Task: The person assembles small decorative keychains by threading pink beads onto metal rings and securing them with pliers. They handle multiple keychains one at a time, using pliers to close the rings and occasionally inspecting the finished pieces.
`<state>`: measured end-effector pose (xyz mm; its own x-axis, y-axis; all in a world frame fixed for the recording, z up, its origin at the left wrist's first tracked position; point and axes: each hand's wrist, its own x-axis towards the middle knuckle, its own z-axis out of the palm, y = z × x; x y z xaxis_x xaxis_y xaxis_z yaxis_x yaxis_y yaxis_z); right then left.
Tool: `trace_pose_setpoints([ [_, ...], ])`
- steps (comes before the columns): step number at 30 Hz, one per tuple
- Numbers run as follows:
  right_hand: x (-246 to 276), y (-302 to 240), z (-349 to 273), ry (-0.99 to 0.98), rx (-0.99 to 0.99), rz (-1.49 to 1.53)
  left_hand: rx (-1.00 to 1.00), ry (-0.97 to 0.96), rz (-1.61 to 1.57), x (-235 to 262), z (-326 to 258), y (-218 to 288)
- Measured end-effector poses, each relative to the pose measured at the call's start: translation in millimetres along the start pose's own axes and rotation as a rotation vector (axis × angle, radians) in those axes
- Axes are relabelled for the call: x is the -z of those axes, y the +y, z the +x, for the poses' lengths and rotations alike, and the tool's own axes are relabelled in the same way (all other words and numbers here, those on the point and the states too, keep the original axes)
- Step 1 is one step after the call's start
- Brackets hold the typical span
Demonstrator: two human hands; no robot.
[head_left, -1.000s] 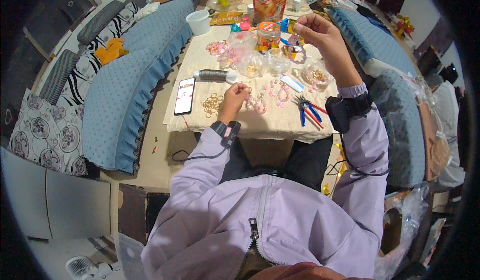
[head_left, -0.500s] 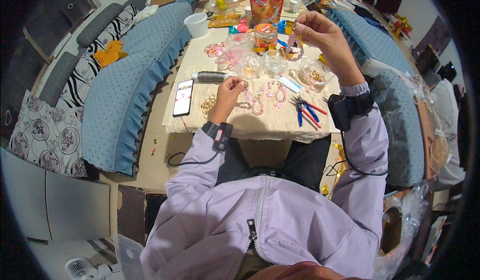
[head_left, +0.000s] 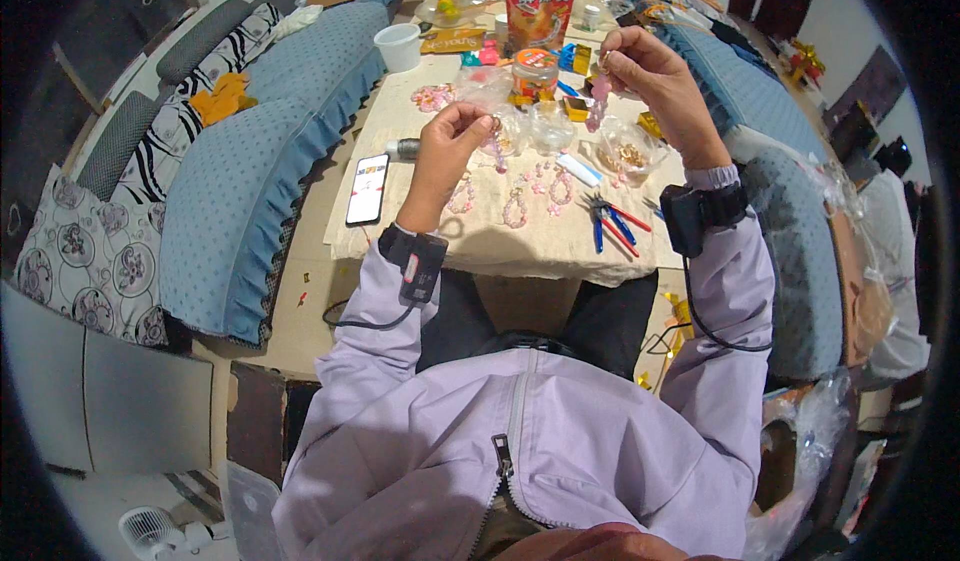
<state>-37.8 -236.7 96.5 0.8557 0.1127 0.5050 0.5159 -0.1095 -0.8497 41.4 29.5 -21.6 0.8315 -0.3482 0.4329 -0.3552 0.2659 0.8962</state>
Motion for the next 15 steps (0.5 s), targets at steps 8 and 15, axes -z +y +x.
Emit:
trace_pose_setpoints([
  [8, -13.8, -7.1, -2.8, 0.084, 0.015, -0.287, -0.014, -0.072, -0.144, -13.9, -1.2, 26.1],
  [15, -24.8, -2.5, -6.6, 0.080, -0.074, -0.218, 0.139, -0.128, -0.247, -32.2, -1.4, 31.9],
])
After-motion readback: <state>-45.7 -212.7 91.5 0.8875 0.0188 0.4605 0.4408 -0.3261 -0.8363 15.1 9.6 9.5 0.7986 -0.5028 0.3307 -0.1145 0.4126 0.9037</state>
